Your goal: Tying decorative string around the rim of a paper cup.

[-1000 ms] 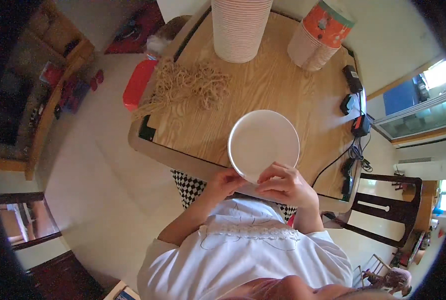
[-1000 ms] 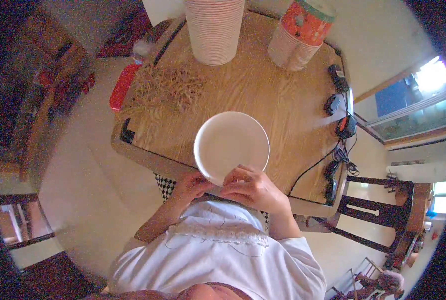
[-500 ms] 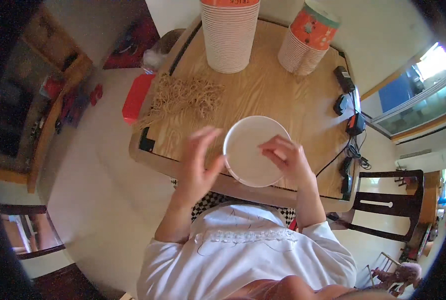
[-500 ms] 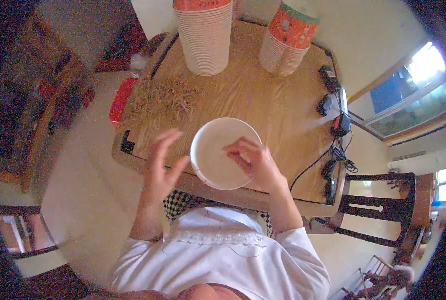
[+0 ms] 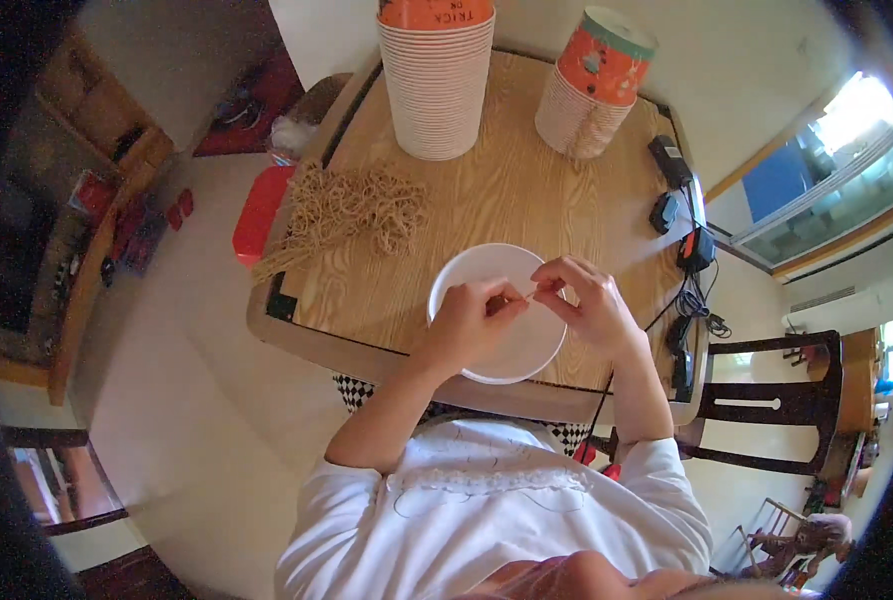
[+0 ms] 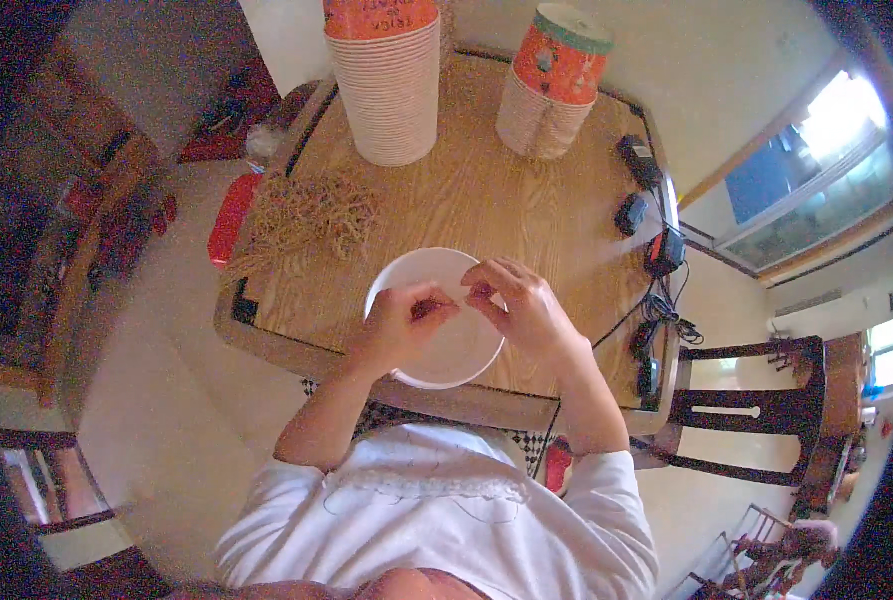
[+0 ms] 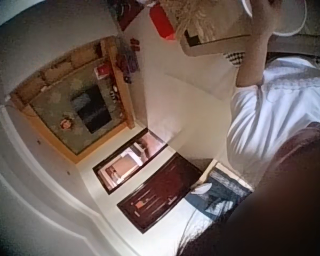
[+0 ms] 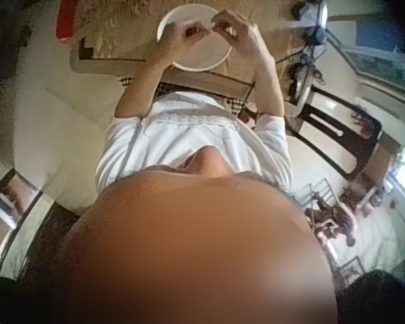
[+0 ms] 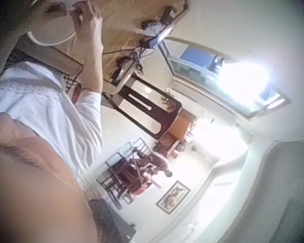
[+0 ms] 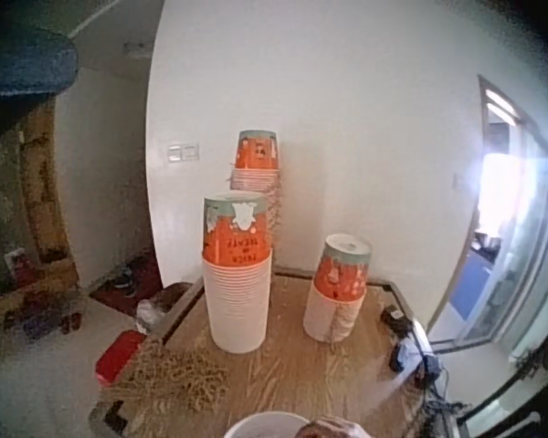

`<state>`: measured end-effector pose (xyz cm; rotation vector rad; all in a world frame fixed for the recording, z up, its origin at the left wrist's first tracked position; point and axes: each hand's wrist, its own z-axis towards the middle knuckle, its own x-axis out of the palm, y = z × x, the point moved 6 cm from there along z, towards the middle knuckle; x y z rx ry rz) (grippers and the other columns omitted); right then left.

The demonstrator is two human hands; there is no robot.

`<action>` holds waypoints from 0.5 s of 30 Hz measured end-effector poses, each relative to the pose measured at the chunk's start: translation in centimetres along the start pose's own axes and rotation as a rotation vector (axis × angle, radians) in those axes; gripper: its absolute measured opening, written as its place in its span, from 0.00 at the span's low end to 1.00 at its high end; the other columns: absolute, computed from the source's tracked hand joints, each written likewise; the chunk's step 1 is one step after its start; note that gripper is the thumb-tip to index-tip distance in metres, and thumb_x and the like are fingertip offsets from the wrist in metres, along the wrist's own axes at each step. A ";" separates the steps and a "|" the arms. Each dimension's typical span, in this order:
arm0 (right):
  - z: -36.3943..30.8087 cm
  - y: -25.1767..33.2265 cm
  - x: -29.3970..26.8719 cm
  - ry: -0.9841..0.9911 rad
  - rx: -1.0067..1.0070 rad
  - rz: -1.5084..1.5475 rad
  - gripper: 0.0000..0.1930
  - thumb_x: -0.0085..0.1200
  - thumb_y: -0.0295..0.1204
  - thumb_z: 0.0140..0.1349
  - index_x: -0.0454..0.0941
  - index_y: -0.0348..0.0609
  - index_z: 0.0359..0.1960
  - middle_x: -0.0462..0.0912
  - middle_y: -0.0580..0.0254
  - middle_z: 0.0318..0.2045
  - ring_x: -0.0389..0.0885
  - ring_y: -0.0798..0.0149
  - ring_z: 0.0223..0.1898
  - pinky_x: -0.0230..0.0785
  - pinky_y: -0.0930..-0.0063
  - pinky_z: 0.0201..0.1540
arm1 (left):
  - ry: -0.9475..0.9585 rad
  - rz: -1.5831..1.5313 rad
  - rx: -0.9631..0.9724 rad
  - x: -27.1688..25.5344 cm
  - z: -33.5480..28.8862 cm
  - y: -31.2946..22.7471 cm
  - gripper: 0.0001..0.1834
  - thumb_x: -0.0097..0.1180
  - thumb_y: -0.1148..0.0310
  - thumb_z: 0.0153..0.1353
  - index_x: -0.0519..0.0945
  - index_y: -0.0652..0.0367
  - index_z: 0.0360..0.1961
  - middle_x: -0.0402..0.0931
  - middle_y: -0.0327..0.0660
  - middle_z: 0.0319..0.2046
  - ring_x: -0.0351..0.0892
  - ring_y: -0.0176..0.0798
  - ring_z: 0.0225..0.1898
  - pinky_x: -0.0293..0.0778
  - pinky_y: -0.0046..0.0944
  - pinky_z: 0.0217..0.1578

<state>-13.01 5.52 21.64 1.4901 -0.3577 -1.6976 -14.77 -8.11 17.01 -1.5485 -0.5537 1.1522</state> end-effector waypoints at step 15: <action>-0.8 -0.6 0.0 -0.016 -0.018 0.028 0.06 0.57 0.23 0.49 0.75 0.39 0.30 0.76 0.59 0.26 0.77 0.58 0.31 0.69 0.70 0.35 | 0.025 -0.050 -0.021 0.2 -0.2 0.1 0.09 0.58 0.68 0.53 0.77 0.65 0.27 0.76 0.44 0.20 0.73 0.34 0.21 0.69 0.34 0.25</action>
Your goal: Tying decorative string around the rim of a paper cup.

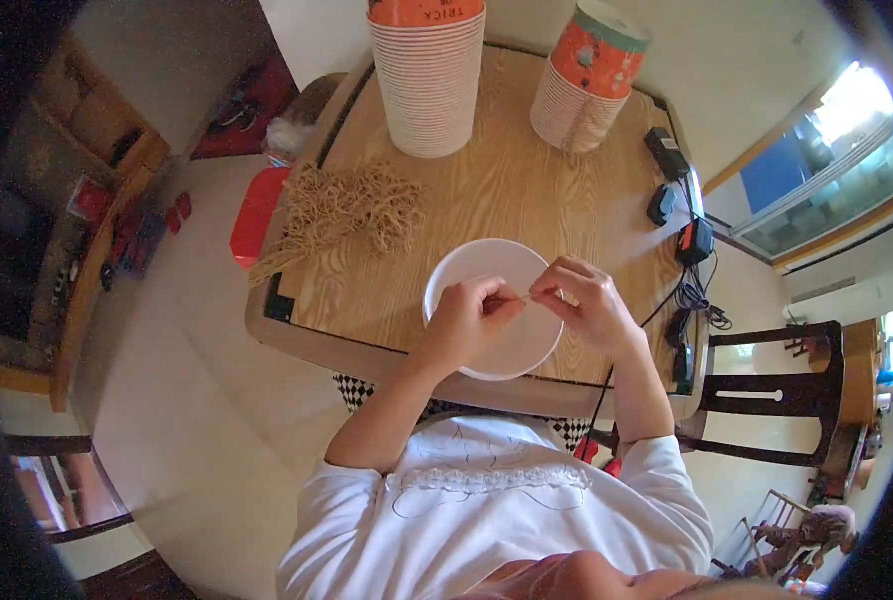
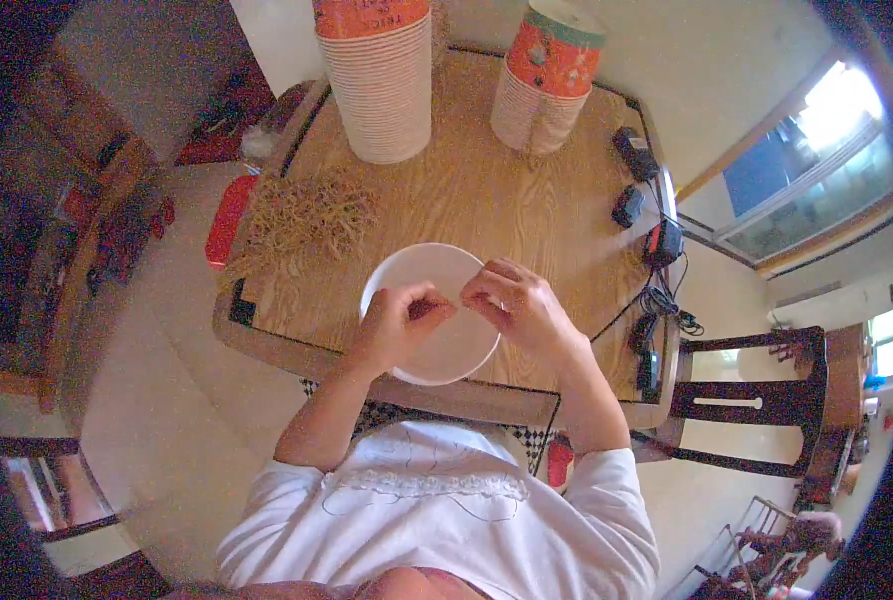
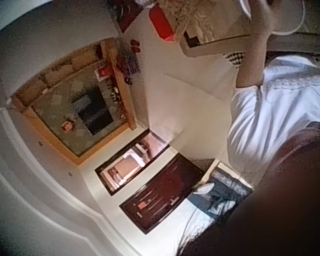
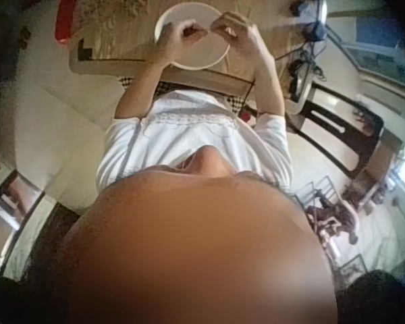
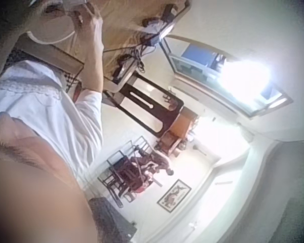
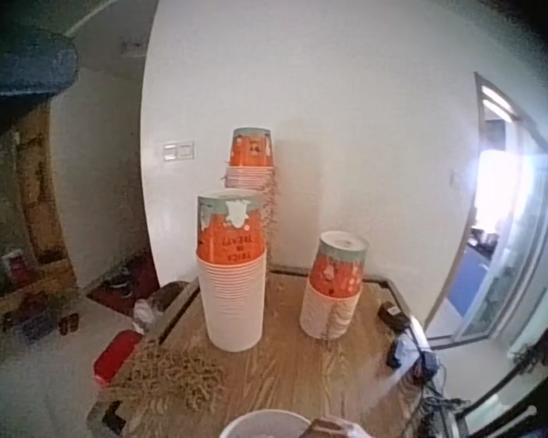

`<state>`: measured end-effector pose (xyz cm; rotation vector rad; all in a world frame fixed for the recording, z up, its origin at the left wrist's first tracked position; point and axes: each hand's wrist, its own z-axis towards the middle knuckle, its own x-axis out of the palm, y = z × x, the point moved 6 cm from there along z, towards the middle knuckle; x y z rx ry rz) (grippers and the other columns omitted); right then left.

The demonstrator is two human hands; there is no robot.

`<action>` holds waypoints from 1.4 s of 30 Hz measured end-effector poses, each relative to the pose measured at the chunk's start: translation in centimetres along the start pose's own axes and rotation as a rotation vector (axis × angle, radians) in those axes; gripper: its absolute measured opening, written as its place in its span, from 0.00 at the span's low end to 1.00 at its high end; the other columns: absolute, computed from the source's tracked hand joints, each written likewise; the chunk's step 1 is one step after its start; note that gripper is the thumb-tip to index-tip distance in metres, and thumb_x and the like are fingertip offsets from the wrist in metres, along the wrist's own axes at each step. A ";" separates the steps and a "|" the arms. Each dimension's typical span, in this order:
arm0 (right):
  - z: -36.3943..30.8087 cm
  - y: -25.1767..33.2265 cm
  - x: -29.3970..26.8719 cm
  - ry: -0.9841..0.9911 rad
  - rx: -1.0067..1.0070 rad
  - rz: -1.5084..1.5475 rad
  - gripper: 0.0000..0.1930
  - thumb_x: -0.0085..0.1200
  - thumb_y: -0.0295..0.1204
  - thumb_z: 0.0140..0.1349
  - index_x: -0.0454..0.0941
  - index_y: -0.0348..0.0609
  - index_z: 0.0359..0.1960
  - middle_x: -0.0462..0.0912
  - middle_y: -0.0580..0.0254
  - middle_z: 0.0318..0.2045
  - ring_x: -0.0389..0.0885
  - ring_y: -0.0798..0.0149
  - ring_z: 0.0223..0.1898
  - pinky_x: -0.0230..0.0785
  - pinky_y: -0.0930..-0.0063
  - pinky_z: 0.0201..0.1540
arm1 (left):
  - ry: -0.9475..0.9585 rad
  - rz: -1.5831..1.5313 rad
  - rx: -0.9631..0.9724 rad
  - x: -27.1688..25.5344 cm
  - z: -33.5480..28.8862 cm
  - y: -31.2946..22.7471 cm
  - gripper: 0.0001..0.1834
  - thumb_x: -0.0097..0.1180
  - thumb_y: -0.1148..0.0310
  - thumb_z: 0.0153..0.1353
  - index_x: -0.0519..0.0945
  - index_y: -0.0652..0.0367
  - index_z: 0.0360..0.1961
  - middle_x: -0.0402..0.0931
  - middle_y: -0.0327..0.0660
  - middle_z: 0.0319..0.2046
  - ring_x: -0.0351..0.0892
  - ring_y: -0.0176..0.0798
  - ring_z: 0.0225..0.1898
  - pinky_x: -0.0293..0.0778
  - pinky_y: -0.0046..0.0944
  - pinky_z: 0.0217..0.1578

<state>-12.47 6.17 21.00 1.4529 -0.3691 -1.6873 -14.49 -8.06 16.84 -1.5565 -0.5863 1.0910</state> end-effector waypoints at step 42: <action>-4.4 -2.9 4.7 -0.143 0.545 0.322 0.08 0.54 0.27 0.57 0.70 0.42 0.36 0.76 0.62 0.22 0.73 0.73 0.23 0.68 0.76 0.27 | -0.022 0.168 0.119 -1.9 1.7 1.3 0.06 0.59 0.71 0.51 0.76 0.64 0.27 0.75 0.42 0.24 0.75 0.35 0.25 0.71 0.34 0.27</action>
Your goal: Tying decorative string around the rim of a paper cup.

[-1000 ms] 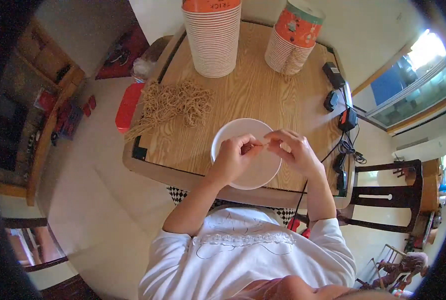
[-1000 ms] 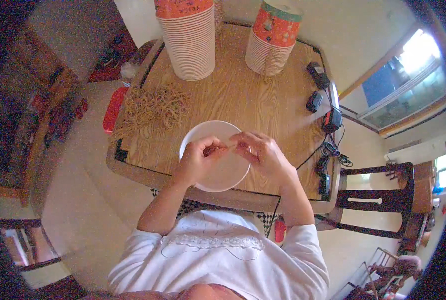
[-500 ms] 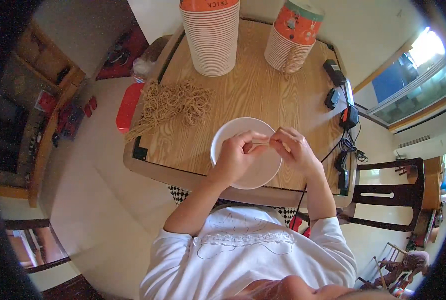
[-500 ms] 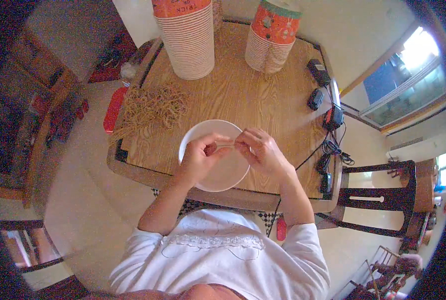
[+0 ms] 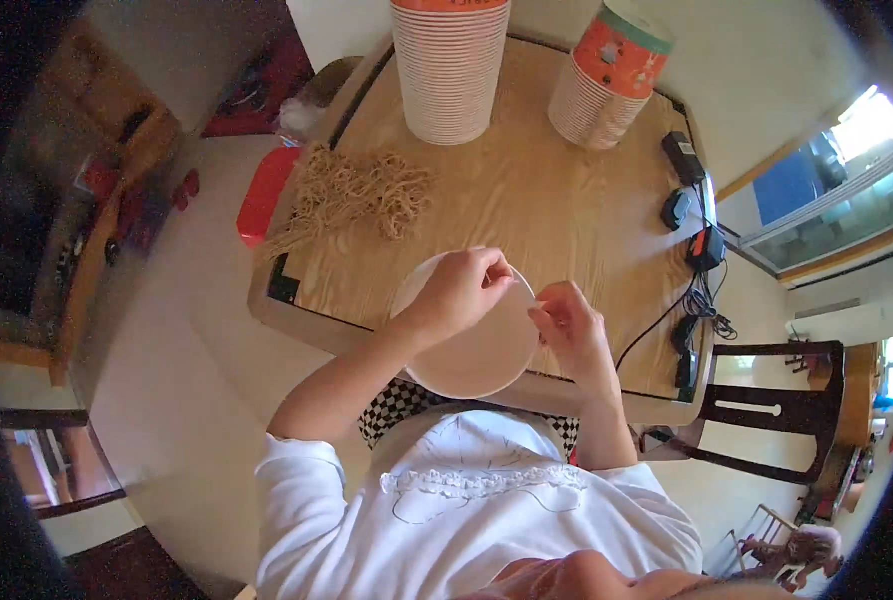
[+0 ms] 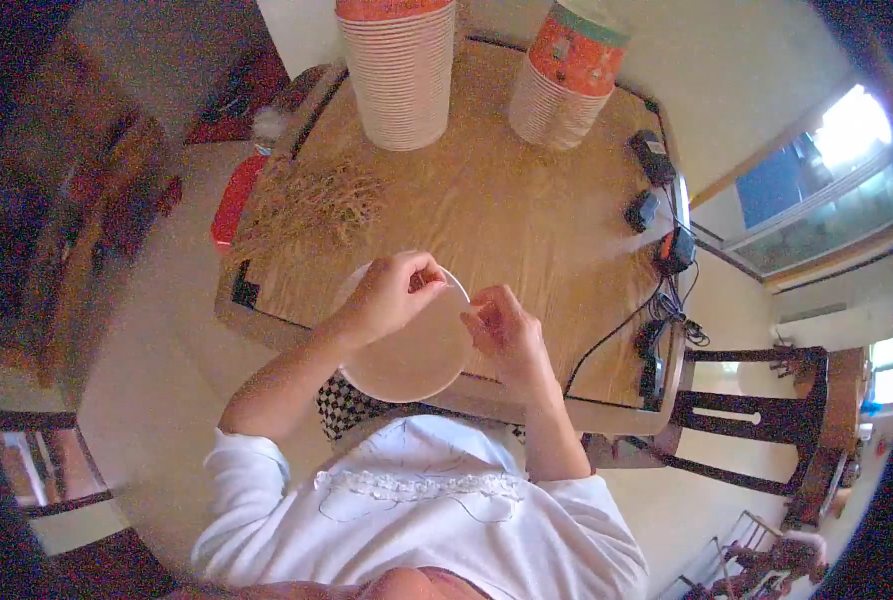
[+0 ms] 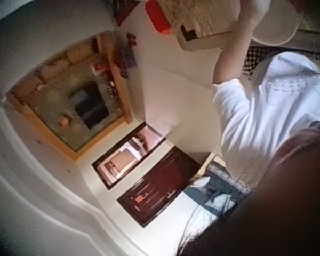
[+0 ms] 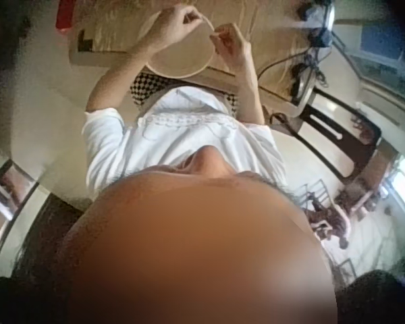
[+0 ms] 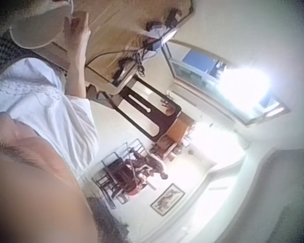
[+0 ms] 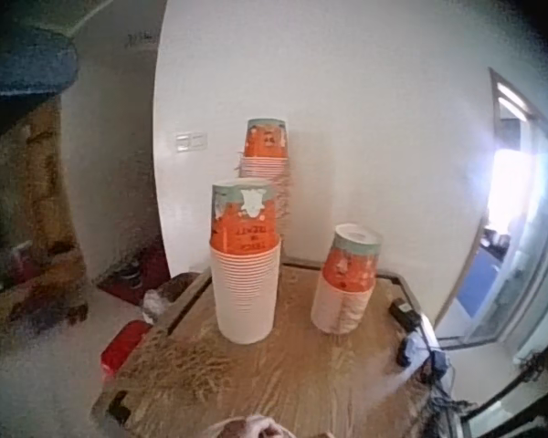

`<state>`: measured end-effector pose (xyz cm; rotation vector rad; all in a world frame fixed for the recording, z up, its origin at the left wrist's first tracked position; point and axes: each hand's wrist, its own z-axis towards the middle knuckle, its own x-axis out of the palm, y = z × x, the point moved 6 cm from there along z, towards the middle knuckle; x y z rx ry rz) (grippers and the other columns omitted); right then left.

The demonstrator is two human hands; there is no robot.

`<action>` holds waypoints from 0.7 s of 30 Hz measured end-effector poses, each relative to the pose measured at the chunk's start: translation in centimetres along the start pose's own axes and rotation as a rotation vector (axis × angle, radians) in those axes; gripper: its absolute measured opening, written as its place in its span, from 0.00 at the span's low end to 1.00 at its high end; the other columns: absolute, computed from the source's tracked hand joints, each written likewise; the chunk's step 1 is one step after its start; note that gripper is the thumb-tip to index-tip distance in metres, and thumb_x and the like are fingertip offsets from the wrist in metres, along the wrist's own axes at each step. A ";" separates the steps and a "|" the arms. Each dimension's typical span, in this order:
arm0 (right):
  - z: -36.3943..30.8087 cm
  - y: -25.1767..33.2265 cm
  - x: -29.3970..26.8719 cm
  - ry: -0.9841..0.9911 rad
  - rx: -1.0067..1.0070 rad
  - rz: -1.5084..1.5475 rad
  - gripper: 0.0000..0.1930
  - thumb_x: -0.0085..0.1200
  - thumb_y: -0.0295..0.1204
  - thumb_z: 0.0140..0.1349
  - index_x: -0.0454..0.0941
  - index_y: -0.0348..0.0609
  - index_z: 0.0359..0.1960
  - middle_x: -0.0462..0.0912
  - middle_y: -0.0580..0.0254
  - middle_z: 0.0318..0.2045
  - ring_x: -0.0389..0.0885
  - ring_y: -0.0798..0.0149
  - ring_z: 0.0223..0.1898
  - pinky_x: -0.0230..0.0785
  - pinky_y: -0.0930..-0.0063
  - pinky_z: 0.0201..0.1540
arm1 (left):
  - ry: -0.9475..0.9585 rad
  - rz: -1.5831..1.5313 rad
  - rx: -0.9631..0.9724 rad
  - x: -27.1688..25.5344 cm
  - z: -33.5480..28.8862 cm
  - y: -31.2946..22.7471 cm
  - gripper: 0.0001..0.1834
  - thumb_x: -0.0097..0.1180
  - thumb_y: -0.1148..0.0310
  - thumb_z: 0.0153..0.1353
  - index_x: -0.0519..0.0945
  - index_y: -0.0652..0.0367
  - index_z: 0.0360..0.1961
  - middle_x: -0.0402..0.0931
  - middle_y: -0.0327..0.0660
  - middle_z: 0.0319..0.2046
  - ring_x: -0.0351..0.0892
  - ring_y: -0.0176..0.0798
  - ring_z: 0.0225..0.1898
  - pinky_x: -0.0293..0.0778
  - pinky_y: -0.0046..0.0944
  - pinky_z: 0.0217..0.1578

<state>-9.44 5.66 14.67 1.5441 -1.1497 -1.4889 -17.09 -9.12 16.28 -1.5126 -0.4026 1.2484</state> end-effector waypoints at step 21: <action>1.4 2.9 -0.5 -0.088 -0.467 -0.137 0.05 0.55 0.21 0.53 0.74 0.38 0.31 0.77 0.59 0.28 0.77 0.61 0.30 0.69 0.72 0.31 | 0.090 -0.384 -0.043 1.2 -0.6 0.2 0.05 0.56 0.72 0.55 0.78 0.63 0.31 0.75 0.33 0.22 0.70 0.24 0.23 0.68 0.28 0.23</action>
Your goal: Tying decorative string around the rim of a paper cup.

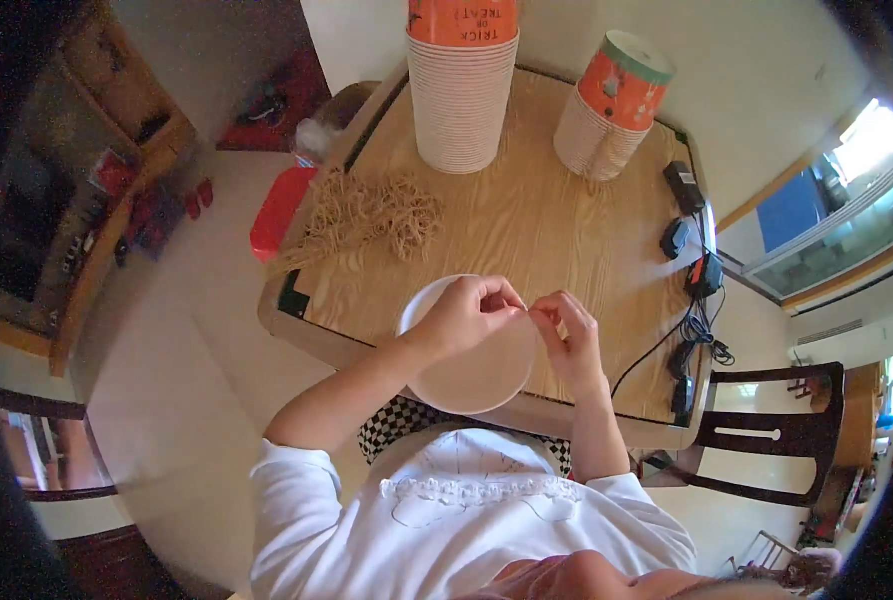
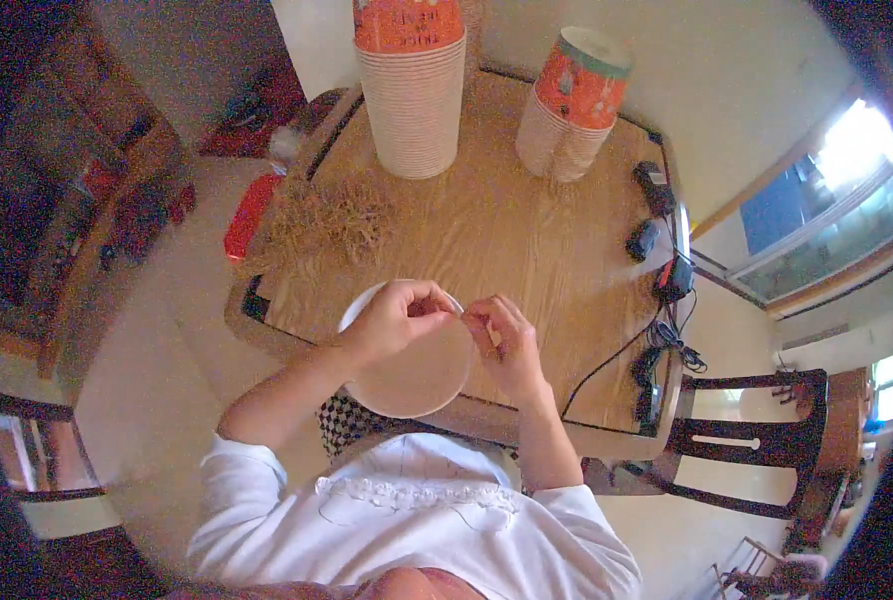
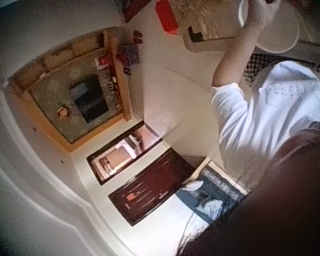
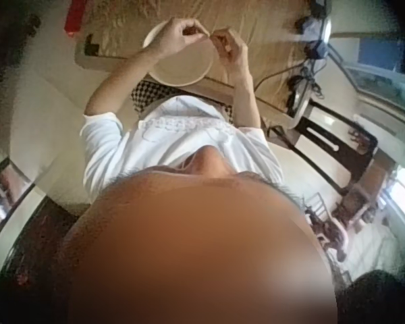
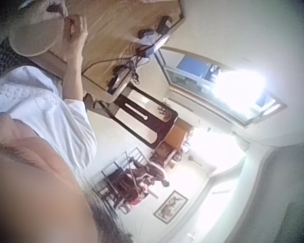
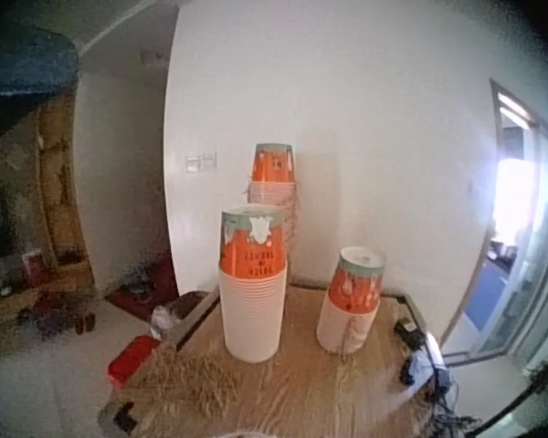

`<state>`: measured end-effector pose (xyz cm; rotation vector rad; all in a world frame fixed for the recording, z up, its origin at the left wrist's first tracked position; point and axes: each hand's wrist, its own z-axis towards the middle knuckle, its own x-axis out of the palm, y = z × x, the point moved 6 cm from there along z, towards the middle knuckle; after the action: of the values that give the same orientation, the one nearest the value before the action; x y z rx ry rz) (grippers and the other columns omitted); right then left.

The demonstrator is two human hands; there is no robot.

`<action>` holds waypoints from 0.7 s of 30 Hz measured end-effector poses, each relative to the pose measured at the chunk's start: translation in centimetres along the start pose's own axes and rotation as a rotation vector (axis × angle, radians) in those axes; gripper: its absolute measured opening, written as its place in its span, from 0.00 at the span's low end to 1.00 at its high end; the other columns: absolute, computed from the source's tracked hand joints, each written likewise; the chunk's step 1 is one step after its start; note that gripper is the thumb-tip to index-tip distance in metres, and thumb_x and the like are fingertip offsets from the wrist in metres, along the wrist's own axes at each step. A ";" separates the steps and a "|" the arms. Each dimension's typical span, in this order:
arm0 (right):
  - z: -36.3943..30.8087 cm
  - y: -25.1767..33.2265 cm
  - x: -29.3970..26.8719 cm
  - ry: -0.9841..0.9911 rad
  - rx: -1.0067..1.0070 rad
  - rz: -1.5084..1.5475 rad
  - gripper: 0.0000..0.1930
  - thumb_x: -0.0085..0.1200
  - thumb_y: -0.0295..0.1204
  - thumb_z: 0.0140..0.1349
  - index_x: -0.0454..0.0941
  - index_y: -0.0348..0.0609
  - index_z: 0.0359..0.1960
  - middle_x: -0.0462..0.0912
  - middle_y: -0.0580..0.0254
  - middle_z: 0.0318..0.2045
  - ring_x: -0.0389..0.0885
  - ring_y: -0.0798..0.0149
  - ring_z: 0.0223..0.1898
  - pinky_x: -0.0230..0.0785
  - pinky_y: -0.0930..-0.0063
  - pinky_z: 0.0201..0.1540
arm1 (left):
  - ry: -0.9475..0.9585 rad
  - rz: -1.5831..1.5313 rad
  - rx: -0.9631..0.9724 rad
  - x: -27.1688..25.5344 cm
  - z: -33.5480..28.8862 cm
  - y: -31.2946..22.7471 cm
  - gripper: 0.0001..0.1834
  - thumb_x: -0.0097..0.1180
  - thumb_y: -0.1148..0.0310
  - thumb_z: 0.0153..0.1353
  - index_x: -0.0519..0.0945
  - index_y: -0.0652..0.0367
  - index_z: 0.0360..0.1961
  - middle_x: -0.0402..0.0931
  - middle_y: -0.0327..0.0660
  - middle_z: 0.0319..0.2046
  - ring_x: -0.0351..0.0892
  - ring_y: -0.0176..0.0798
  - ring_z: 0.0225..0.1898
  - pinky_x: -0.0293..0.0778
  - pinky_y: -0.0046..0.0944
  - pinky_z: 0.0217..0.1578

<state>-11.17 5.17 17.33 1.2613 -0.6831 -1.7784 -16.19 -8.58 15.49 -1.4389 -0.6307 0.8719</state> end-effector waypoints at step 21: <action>0.2 -5.0 1.3 0.028 0.188 0.160 0.05 0.53 0.21 0.56 0.78 0.39 0.34 0.76 0.64 0.28 0.72 0.74 0.29 0.65 0.81 0.32 | -0.121 0.772 0.152 0.2 -0.4 -1.9 0.04 0.57 0.73 0.46 0.74 0.60 0.21 0.73 0.43 0.23 0.75 0.46 0.26 0.70 0.43 0.28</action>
<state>-13.14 6.55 12.73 1.3141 -0.9268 -1.5922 -15.49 -8.57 17.35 -1.5060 -0.0646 1.5770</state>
